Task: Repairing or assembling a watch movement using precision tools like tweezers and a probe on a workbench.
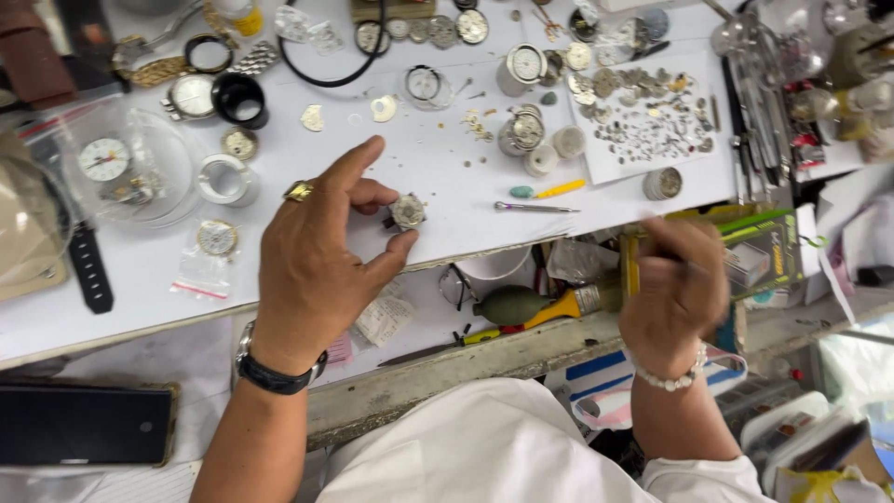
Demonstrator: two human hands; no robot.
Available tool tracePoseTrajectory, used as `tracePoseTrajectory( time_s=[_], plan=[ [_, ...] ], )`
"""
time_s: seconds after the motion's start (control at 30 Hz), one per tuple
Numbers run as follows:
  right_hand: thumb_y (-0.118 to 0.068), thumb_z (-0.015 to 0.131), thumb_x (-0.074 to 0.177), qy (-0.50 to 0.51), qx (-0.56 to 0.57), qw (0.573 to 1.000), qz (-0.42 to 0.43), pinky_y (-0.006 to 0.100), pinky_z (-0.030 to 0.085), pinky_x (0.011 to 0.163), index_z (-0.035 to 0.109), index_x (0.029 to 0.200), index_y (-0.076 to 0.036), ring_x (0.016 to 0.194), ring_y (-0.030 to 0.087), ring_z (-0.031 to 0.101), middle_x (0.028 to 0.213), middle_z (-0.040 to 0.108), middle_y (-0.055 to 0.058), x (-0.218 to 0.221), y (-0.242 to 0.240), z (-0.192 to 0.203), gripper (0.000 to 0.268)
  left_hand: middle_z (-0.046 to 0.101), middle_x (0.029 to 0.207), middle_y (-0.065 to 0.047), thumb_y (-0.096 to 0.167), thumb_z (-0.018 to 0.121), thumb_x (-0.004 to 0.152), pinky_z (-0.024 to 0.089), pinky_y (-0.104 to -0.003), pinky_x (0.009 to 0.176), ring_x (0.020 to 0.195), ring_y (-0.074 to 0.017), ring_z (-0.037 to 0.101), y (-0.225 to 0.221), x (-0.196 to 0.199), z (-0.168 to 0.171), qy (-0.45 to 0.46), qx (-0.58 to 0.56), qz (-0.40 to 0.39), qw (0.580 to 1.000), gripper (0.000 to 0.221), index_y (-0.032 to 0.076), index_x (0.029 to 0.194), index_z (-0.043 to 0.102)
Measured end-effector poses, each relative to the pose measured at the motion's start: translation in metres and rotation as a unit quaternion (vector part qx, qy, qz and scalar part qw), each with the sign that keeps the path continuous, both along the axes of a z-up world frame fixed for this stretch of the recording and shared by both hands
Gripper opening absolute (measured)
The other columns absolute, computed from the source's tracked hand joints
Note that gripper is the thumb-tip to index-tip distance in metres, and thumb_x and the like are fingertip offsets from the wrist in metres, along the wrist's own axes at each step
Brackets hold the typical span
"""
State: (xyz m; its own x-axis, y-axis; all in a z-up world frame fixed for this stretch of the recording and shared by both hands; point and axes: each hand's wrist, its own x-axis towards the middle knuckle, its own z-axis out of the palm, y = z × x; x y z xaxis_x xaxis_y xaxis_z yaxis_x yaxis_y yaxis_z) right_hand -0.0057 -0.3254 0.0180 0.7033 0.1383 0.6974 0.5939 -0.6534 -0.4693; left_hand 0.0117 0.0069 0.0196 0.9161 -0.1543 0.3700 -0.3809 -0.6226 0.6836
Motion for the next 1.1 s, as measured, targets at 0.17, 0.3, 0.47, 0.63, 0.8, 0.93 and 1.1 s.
tracePoseTrajectory(
  time_s=[0.17, 0.3, 0.47, 0.63, 0.8, 0.93, 1.1],
  plan=[
    [-0.012, 0.052, 0.112, 0.078, -0.121, 0.988, 0.055, 0.035, 0.049, 0.077, 0.062, 0.137, 0.002, 0.091, 0.025, 0.058, 0.111, 0.057, 0.018, 0.011, -0.012, 0.013, 0.031, 0.074, 0.111, 0.002, 0.016, 0.092, 0.085, 0.053, -0.037, 0.087, 0.095, -0.0154, 0.069, -0.001, 0.000, -0.001, -0.013, 0.007, 0.001, 1.000, 0.080, 0.008, 0.149, 0.044],
    [0.010, 0.072, 0.096, -0.002, -0.149, 0.976, 0.159, 0.033, 0.053, 0.070, 0.072, 0.107, 0.002, 0.088, 0.027, 0.064, 0.099, 0.070, 0.015, 0.027, 0.005, 0.021, 0.013, 0.074, 0.112, 0.002, 0.016, 0.092, 0.084, 0.053, -0.037, 0.085, 0.095, -0.0147, 0.069, -0.001, 0.000, 0.000, -0.007, 0.008, 0.004, 1.000, 0.081, 0.008, 0.149, 0.044],
    [0.001, 0.074, 0.100, -0.013, -0.208, 0.966, 0.153, 0.032, 0.046, 0.067, 0.076, 0.109, -0.002, 0.085, 0.025, 0.065, 0.104, 0.070, 0.015, 0.042, 0.011, 0.013, 0.010, 0.074, 0.112, 0.003, 0.017, 0.091, 0.084, 0.053, -0.039, 0.086, 0.095, -0.0154, 0.069, -0.002, -0.001, -0.001, -0.004, 0.010, 0.005, 1.000, 0.081, 0.009, 0.149, 0.043],
    [-0.010, 0.084, 0.099, 0.021, -0.295, 0.948, 0.116, 0.027, 0.038, 0.059, 0.079, 0.107, -0.008, 0.076, 0.020, 0.055, 0.100, 0.072, 0.012, 0.066, -0.003, 0.027, 0.010, 0.074, 0.111, 0.004, 0.016, 0.092, 0.084, 0.052, -0.038, 0.086, 0.094, -0.0152, 0.068, 0.000, -0.001, -0.004, -0.013, 0.012, 0.003, 1.000, 0.082, 0.009, 0.149, 0.043],
    [-0.012, 0.081, 0.100, 0.080, -0.349, 0.918, 0.170, 0.036, 0.039, 0.058, 0.080, 0.106, -0.008, 0.075, 0.026, 0.052, 0.098, 0.067, 0.012, 0.080, 0.006, 0.049, 0.007, 0.074, 0.111, 0.005, 0.016, 0.091, 0.086, 0.053, -0.038, 0.084, 0.091, -0.0153, 0.068, 0.001, -0.001, -0.006, -0.023, 0.013, 0.002, 1.000, 0.082, 0.010, 0.151, 0.041],
    [-0.010, 0.081, 0.098, 0.112, -0.350, 0.913, 0.180, 0.038, 0.047, 0.064, 0.080, 0.106, -0.004, 0.081, 0.025, 0.062, 0.099, 0.070, 0.013, 0.085, 0.008, 0.051, 0.010, 0.075, 0.111, 0.005, 0.016, 0.090, 0.085, 0.053, -0.038, 0.084, 0.092, -0.0155, 0.068, 0.001, -0.001, -0.006, -0.021, 0.009, 0.008, 1.000, 0.081, 0.011, 0.150, 0.042],
    [-0.008, 0.082, 0.096, 0.097, -0.352, 0.910, 0.198, 0.035, 0.048, 0.068, 0.073, 0.101, -0.002, 0.091, 0.025, 0.064, 0.105, 0.070, 0.012, 0.082, 0.008, 0.056, 0.013, 0.073, 0.111, 0.005, 0.017, 0.090, 0.087, 0.051, -0.037, 0.079, 0.091, -0.0148, 0.067, 0.001, -0.001, -0.007, -0.017, 0.012, 0.003, 1.000, 0.079, 0.011, 0.149, 0.043]
  ],
)
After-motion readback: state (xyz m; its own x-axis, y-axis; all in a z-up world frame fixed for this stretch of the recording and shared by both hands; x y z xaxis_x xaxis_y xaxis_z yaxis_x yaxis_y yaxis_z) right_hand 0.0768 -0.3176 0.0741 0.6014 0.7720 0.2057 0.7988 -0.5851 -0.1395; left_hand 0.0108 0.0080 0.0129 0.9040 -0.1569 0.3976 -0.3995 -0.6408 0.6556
